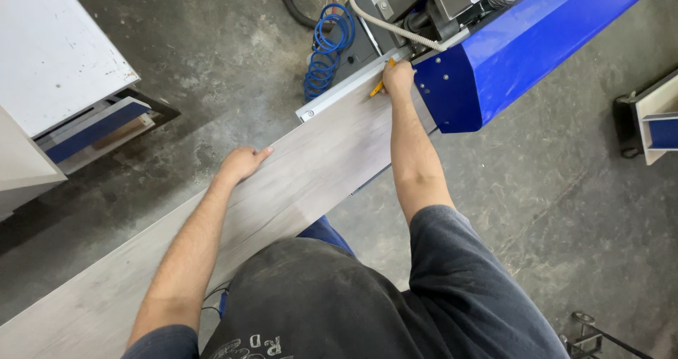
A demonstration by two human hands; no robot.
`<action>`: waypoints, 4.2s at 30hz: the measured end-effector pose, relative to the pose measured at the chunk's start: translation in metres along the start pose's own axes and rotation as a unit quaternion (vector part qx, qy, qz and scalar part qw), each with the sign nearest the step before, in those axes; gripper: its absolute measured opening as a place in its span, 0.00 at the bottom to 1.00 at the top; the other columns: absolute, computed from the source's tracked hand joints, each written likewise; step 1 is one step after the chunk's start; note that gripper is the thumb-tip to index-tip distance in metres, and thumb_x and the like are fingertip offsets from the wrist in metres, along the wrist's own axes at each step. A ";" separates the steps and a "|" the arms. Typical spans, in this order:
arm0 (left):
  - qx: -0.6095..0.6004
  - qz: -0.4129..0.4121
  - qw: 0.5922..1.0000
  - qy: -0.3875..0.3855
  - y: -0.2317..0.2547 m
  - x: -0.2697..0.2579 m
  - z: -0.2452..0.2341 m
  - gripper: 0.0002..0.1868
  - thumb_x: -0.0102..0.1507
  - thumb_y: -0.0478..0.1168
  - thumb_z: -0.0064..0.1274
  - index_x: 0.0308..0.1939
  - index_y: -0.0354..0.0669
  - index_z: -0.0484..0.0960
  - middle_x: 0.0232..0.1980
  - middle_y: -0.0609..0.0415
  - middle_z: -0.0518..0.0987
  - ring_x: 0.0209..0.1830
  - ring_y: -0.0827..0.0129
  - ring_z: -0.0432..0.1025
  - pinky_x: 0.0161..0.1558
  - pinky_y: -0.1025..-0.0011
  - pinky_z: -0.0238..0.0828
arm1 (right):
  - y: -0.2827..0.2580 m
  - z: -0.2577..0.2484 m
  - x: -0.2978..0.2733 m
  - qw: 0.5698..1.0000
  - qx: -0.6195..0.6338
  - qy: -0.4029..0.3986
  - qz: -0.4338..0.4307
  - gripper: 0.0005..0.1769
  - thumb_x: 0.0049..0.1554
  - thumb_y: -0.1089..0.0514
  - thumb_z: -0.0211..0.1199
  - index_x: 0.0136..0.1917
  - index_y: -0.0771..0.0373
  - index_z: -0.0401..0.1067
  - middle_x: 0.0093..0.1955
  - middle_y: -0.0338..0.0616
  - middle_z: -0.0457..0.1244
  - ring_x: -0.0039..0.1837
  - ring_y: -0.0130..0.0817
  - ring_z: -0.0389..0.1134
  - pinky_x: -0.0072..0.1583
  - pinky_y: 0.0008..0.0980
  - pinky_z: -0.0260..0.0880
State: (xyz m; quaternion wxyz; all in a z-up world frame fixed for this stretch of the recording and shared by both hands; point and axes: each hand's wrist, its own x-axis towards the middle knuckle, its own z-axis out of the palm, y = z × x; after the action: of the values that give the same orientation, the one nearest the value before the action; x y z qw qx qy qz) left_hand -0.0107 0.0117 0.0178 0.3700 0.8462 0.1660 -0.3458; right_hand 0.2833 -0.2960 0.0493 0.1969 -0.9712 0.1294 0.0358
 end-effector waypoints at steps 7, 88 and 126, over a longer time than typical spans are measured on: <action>-0.001 -0.002 1.000 -0.004 0.000 -0.001 -0.001 0.45 0.69 0.72 0.32 0.58 0.31 0.83 0.60 0.31 0.80 0.67 0.43 0.71 0.64 0.51 0.68 | -0.001 -0.003 -0.006 1.000 0.011 0.007 -0.006 0.19 0.54 0.47 0.66 0.48 0.66 0.77 0.46 0.58 0.72 0.56 0.55 0.74 0.55 0.45 0.77; 0.127 -0.124 0.984 0.008 -0.126 -0.095 0.008 0.52 0.69 0.76 0.12 0.60 0.44 0.84 0.61 0.40 0.84 0.67 0.46 0.73 0.66 0.48 0.68 | -0.003 0.009 -0.017 1.000 -0.019 -0.002 -0.017 0.20 0.54 0.45 0.65 0.49 0.65 0.80 0.48 0.61 0.71 0.58 0.56 0.73 0.58 0.50 0.76; 0.138 -0.133 0.981 0.041 -0.313 -0.181 0.065 0.48 0.71 0.71 0.17 0.51 0.39 0.87 0.60 0.35 0.81 0.62 0.37 0.73 0.65 0.50 0.66 | 0.181 0.061 -0.315 0.803 0.514 0.086 0.289 0.19 0.54 0.39 0.70 0.39 0.54 0.69 0.25 0.39 0.61 0.26 0.25 0.59 0.29 0.26 0.55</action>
State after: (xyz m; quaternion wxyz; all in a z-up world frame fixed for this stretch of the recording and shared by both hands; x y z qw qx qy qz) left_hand -0.3362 0.1693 -0.0461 0.1930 0.8729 0.2423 -0.3768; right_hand -0.0695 -0.3581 -0.0362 0.6356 -0.6447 0.4198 -0.0643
